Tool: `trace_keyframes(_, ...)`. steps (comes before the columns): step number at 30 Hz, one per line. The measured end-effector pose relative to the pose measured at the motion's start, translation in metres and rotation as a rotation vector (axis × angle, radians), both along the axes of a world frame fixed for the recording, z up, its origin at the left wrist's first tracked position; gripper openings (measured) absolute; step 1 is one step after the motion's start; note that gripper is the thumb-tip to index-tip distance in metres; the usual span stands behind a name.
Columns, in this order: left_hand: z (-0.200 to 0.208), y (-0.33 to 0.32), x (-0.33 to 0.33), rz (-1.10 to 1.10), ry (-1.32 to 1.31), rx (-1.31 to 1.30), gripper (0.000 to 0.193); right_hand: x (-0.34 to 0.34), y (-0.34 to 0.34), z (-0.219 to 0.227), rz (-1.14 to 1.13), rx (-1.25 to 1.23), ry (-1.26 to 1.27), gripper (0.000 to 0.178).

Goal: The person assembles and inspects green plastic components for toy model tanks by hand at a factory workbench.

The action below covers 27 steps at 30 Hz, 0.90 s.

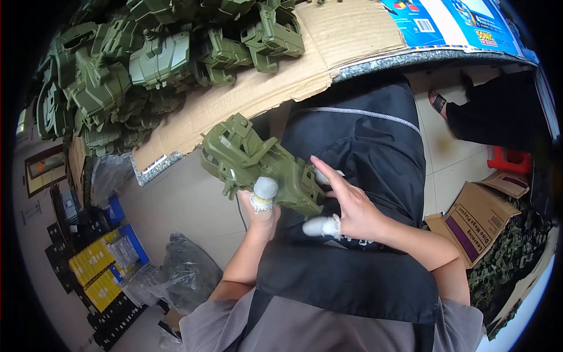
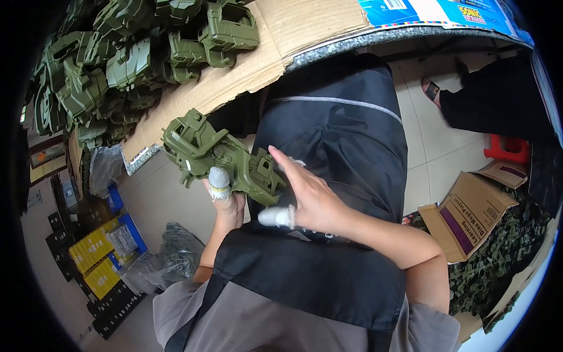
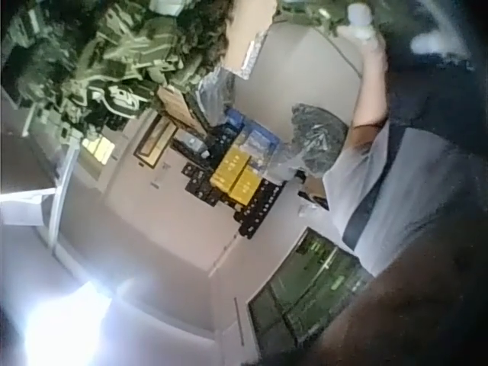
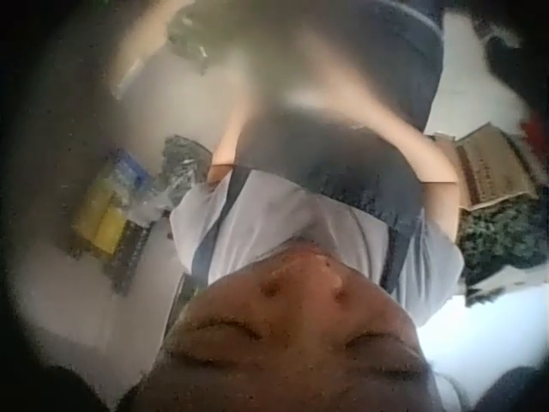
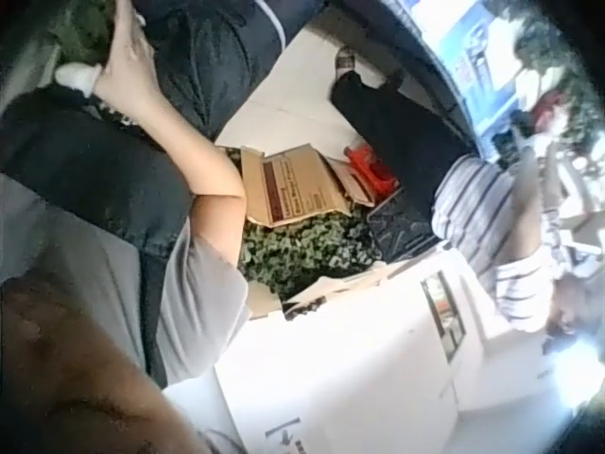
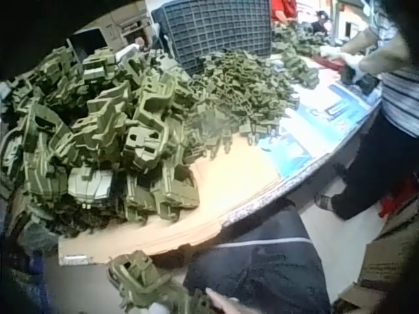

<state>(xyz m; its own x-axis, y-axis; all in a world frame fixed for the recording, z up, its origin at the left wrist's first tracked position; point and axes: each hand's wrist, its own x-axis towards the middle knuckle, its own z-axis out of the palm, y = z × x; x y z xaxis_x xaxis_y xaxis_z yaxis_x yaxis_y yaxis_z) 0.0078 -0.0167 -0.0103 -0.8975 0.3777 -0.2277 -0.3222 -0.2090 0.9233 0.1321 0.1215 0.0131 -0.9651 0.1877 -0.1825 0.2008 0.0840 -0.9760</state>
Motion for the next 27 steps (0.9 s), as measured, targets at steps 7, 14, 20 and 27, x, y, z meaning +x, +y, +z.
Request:
trace_keyframes(7, 0.006, 0.003, -0.002, 0.001, 0.07, 0.037, 0.045, -0.001, 0.005, 0.004, -0.098, 0.18, 0.03, 0.073)
trace_keyframes(14, 0.003, -0.004, -0.013, 0.08, -0.03, -0.005, 0.064, -0.001, 0.006, 0.018, -0.074, 0.262, 0.066, 0.065)
trace_keyframes(20, 0.019, -0.004, -0.018, -0.06, -0.043, -0.01, 0.071, -0.002, 0.009, 0.017, -0.018, 0.061, -0.085, 0.072)
trace_keyframes(27, 0.031, 0.015, -0.014, -0.034, 0.061, -0.093, 0.09, -0.001, -0.004, -0.001, -0.06, -0.121, 0.039, 0.073)
